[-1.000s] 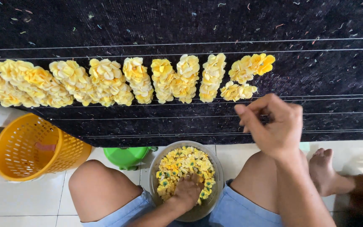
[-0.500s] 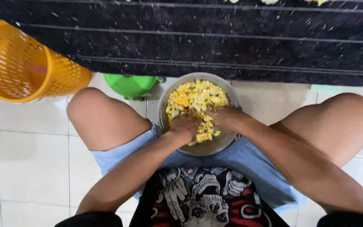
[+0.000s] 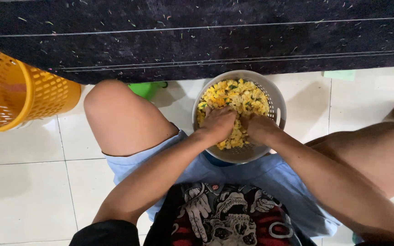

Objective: The person picks up individual yellow flower petals from a bowl and strings them onto a horizontal wire to create a floral arrangement.

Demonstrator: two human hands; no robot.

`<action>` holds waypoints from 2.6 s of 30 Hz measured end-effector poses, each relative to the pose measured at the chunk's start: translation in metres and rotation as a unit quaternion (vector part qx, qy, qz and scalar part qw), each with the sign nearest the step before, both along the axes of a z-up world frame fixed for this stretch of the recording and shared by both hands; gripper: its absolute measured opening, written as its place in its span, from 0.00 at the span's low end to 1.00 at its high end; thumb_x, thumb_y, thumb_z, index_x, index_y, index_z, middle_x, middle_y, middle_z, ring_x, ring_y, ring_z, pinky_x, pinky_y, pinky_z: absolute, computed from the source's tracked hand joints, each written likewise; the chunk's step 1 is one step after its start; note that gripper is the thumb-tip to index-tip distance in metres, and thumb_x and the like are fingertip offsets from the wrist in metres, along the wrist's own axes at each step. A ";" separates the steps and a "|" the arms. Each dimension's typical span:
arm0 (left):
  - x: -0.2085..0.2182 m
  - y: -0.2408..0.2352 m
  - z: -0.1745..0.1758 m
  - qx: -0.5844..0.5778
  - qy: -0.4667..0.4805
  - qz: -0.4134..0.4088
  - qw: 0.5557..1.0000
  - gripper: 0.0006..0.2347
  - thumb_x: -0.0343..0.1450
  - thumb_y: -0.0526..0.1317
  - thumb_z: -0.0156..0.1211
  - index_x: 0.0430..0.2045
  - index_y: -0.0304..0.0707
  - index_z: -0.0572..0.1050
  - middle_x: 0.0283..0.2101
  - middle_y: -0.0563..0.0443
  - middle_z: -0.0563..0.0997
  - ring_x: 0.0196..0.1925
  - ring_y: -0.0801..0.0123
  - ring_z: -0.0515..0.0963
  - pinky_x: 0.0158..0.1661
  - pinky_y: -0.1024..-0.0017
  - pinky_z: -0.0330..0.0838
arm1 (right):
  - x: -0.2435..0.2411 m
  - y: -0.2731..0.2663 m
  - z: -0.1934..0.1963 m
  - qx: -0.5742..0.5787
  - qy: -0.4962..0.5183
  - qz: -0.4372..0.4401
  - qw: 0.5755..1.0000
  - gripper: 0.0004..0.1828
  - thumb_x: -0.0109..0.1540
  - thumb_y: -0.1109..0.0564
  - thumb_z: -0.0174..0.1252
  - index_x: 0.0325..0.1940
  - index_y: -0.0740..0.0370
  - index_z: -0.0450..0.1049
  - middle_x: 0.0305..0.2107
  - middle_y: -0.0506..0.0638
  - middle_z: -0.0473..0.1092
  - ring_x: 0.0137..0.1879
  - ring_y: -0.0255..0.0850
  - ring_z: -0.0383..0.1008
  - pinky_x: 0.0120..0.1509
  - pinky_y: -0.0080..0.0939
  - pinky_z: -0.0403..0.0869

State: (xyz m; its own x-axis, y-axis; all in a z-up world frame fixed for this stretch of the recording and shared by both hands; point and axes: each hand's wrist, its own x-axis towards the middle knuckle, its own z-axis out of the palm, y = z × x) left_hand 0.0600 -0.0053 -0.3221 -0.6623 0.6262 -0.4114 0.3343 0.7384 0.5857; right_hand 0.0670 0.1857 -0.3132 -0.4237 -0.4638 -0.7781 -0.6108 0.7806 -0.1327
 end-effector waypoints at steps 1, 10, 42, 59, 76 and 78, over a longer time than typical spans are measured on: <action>-0.006 -0.004 -0.002 -0.006 0.003 0.001 1.000 0.09 0.79 0.35 0.52 0.47 0.34 0.81 0.47 0.37 0.82 0.53 0.41 0.81 0.59 0.50 0.66 | -0.008 -0.007 0.022 -0.006 0.003 0.001 1.000 0.22 0.64 0.44 0.58 0.46 0.63 0.87 0.45 0.65 0.80 0.50 0.58 0.83 0.48 0.56 0.83; -0.043 0.009 0.050 0.066 -0.231 0.149 0.959 0.12 0.76 0.44 0.63 0.47 0.40 0.71 0.48 0.37 0.84 0.48 0.45 0.87 0.54 0.45 0.74 | -0.067 0.027 0.065 -0.281 -0.246 -0.426 0.824 0.26 0.71 0.55 0.59 0.72 0.65 0.65 0.62 0.75 0.69 0.53 0.54 0.86 0.60 0.55 0.83; 0.012 0.104 0.226 0.471 -0.263 0.436 0.720 0.12 0.69 0.28 0.71 0.43 0.37 0.77 0.44 0.37 0.88 0.48 0.56 0.91 0.43 0.67 0.89 | -0.128 0.081 0.322 -0.621 0.340 -0.093 0.699 0.05 0.78 0.73 0.67 0.55 0.85 0.80 0.46 0.70 0.78 0.48 0.52 0.79 0.48 0.41 0.75; -0.015 0.100 0.238 0.759 -0.249 0.357 0.484 0.11 0.72 0.25 0.66 0.47 0.32 0.79 0.40 0.48 0.82 0.41 0.68 0.83 0.46 0.73 0.80 | -0.093 0.095 0.330 -0.575 0.098 -0.095 0.807 0.13 0.59 0.55 0.67 0.43 0.65 0.80 0.34 0.53 0.81 0.37 0.39 0.83 0.44 0.34 0.81; -0.011 0.108 0.256 0.661 -0.204 0.398 0.602 0.12 0.70 0.28 0.71 0.48 0.30 0.82 0.40 0.45 0.87 0.42 0.73 0.85 0.45 0.79 0.81 | -0.137 0.075 0.327 -0.584 0.336 -0.144 0.725 0.07 0.77 0.71 0.69 0.57 0.80 0.80 0.44 0.63 0.80 0.42 0.41 0.76 0.44 0.34 0.72; -0.011 0.108 0.261 0.658 -0.194 0.410 0.601 0.12 0.67 0.33 0.76 0.42 0.34 0.82 0.31 0.50 0.85 0.33 0.80 0.82 0.34 0.81 0.78 | -0.143 0.063 0.327 -0.622 0.320 -0.175 0.693 0.08 0.78 0.74 0.68 0.47 0.78 0.75 0.38 0.65 0.79 0.41 0.47 0.86 0.45 0.36 0.84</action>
